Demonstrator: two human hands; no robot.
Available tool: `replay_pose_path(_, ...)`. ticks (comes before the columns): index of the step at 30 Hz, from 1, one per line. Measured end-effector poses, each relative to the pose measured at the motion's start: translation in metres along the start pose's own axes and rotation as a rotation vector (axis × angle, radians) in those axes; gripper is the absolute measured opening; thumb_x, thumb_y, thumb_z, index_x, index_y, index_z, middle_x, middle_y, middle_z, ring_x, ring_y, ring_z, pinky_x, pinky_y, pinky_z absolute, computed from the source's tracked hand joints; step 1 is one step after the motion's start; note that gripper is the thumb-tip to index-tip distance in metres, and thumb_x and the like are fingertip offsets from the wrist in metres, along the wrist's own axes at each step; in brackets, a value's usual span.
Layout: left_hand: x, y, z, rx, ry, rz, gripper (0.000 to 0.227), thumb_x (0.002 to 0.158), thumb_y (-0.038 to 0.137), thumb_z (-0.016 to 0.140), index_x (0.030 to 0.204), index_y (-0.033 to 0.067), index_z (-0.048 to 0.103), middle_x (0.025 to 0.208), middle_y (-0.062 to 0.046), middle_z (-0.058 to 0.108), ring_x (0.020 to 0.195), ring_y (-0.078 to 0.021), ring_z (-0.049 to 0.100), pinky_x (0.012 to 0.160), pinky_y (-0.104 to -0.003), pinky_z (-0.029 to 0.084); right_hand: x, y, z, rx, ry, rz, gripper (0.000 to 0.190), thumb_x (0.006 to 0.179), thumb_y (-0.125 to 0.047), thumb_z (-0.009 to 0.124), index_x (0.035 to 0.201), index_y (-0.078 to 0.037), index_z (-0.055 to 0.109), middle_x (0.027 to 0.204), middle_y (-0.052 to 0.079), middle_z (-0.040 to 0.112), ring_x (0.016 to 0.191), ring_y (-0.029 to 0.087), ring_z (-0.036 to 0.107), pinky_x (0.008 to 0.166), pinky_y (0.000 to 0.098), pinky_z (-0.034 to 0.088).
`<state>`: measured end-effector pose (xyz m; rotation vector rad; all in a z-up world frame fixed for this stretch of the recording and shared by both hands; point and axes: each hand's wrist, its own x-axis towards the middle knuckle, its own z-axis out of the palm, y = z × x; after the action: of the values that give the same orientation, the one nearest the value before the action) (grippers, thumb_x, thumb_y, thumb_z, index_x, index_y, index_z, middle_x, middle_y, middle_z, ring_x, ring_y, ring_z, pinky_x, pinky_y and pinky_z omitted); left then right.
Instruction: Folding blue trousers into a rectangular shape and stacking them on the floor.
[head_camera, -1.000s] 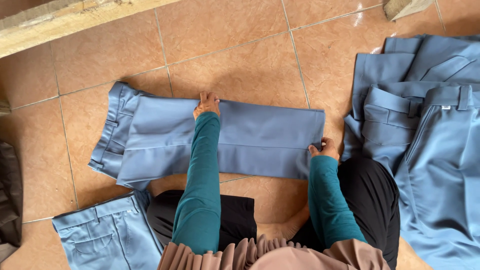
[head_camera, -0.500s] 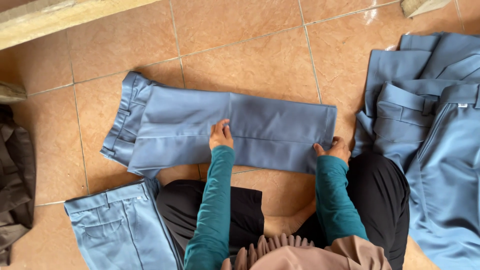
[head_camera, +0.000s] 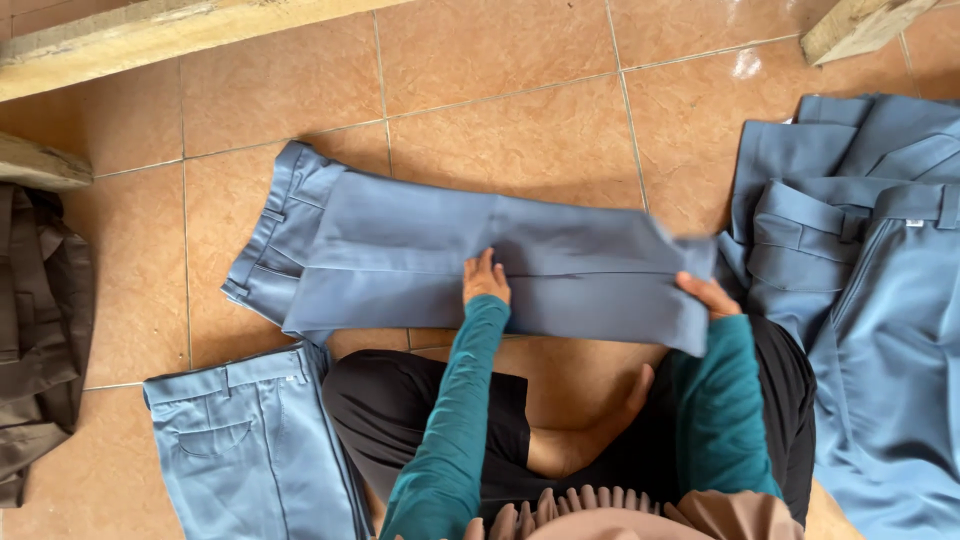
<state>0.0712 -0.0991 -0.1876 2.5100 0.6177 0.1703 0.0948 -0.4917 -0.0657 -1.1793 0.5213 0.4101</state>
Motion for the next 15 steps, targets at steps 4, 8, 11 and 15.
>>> replay_pose_path(4, -0.04, 0.055, 0.06, -0.063, -0.053, 0.114, 0.04, 0.098, 0.03, 0.057, 0.136, 0.0184, 0.06, 0.116, -0.011, 0.06, 0.117, -0.0309, 0.06, 0.104, -0.042, 0.049, -0.075, -0.082, 0.029, 0.031, -0.04, -0.117, 0.07, 0.084, -0.016, 0.068, 0.152, -0.017, 0.049, 0.126, 0.018, 0.061, 0.116, 0.036, 0.064, 0.101, 0.056, 0.05)
replay_pose_path(8, -0.087, 0.129, 0.106, -0.172, -0.369, 0.116, 0.043, 0.099, 0.03, 0.052, 0.141, 0.0189, 0.053, 0.128, -0.016, 0.055, 0.114, -0.0376, 0.061, 0.101, -0.049, 0.051, -0.124, -0.129, 0.045, 0.034, -0.039, -0.136, 0.072, 0.083, -0.022, 0.063, 0.152, -0.012, 0.046, 0.129, 0.013, 0.061, 0.114, 0.03, 0.063, 0.102, 0.0488, 0.049)
replay_pose_path(11, -0.113, 0.173, 0.117, -0.25, -0.496, 0.125, 0.045, 0.098, 0.028, 0.05, 0.142, 0.0197, 0.051, 0.132, -0.019, 0.052, 0.107, -0.0418, 0.062, 0.097, -0.054, 0.05, -0.134, -0.139, 0.055, 0.05, 0.002, -0.108, 0.076, 0.078, -0.026, 0.066, 0.15, -0.008, 0.048, 0.129, 0.011, 0.062, 0.111, 0.029, 0.063, 0.097, 0.0434, 0.053)
replay_pose_path(15, -0.125, 0.169, 0.187, -0.163, -0.655, 0.17, 0.043, 0.104, 0.047, 0.046, 0.147, 0.0472, 0.042, 0.133, 0.003, 0.052, 0.125, -0.0165, 0.06, 0.107, -0.035, 0.052, -0.11, -0.116, 0.058, -0.008, -0.069, -0.239, 0.065, 0.08, -0.008, 0.074, 0.143, -0.011, 0.055, 0.119, 0.016, 0.064, 0.112, 0.032, 0.065, 0.103, 0.0546, 0.052)
